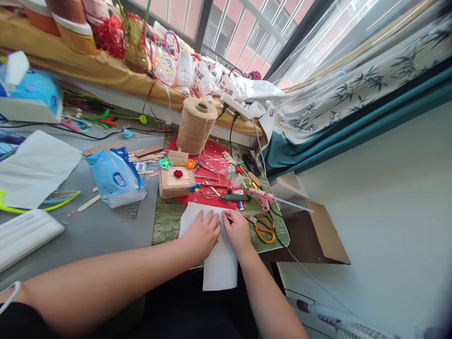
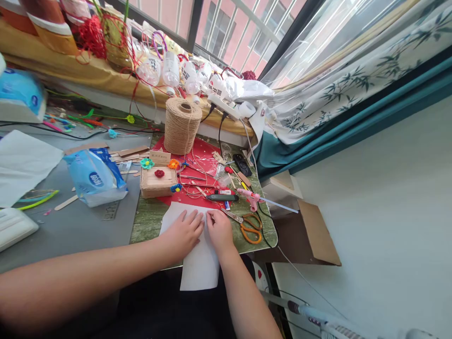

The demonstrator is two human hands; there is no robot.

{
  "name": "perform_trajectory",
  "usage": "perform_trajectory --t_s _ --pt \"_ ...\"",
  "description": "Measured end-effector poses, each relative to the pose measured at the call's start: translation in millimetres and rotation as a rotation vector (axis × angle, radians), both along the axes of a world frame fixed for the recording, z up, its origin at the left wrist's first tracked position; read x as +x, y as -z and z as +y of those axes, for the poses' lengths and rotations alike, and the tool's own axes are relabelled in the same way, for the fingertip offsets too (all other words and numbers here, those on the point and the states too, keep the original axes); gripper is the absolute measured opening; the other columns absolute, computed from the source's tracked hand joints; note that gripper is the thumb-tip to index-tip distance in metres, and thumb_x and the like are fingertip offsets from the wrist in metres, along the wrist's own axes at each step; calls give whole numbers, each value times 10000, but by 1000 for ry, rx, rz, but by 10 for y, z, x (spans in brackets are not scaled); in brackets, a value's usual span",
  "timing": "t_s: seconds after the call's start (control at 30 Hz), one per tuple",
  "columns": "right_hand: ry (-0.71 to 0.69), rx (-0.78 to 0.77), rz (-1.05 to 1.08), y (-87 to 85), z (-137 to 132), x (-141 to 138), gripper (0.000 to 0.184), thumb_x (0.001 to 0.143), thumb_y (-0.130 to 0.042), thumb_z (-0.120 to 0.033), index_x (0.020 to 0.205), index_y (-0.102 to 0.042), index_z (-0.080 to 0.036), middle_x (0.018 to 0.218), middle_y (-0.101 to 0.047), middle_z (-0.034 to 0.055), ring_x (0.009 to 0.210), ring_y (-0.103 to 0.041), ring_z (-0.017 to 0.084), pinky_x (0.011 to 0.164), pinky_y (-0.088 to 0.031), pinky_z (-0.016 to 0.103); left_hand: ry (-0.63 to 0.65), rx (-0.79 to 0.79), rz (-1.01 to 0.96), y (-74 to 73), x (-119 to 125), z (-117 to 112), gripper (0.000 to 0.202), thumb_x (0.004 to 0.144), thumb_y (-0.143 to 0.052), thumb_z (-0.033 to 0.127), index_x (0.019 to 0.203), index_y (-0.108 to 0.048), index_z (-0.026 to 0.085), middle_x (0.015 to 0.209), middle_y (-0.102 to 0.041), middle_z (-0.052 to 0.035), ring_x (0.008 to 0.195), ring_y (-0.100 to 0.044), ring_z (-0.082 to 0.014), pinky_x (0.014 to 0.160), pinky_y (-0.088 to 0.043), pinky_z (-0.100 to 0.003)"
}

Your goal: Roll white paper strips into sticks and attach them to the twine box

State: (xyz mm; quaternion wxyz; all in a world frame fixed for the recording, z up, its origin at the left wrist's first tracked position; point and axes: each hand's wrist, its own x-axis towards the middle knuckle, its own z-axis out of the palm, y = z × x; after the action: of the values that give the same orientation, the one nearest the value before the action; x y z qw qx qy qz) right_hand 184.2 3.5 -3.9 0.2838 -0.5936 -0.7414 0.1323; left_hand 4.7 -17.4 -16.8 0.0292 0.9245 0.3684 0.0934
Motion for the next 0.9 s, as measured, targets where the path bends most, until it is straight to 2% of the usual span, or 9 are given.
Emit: perform_trajectory --t_s 0.1,0.17,0.3,0.53,0.7,0.83,0.9 --pt "-70 -34 -57 67 -44 -1 198 996 -521 -205 1022 -718 -194 994 -730 90 949 -670 209 898 -514 321 5 12 -1 2 -1 -2 562 974 -537 377 1427 -542 44 1508 -490 -261 1402 -408 -436 1089 -353 -650" --pt "-75 -60 -105 43 -3 13 198 997 -510 -187 1044 -703 -191 1013 -729 94 965 -669 210 906 -505 316 11 15 -2 9 2 2 564 971 -541 376 1423 -544 38 1511 -486 -263 1403 -405 -440 1088 -354 -649" --pt "-74 -124 -243 -53 118 43 162 993 -518 -186 975 -679 -177 946 -729 87 907 -670 203 850 -487 289 6 16 -3 35 14 6 560 967 -544 386 1412 -557 46 1511 -485 -262 1405 -405 -443 1090 -348 -649" --pt "-334 -332 -577 -433 362 79 142 953 -567 -194 929 -703 -164 920 -743 87 837 -662 188 742 -431 261 -13 -9 -17 81 20 4 560 970 -536 404 1432 -551 88 1534 -464 -250 1421 -391 -432 1103 -328 -643" --pt "-538 -627 -757 -664 670 23 157 875 -628 -181 941 -770 -187 885 -778 63 735 -659 170 652 -404 247 -1 -18 -7 89 13 9 563 976 -515 406 1436 -549 83 1548 -448 -252 1426 -380 -438 1099 -326 -653" --pt "-610 -733 -814 -701 969 -223 84 697 -767 -129 703 -789 -210 626 -726 18 587 -610 165 630 -407 266 2 -22 -5 50 6 11 573 972 -523 396 1442 -538 68 1543 -452 -260 1422 -385 -436 1105 -323 -648" --pt "-623 -756 -840 -730 1075 -313 101 654 -798 -119 641 -777 -217 583 -708 9 579 -612 168 640 -420 272 2 -28 -5 34 4 10 569 972 -527 395 1441 -540 72 1540 -456 -262 1423 -387 -432 1107 -319 -646"
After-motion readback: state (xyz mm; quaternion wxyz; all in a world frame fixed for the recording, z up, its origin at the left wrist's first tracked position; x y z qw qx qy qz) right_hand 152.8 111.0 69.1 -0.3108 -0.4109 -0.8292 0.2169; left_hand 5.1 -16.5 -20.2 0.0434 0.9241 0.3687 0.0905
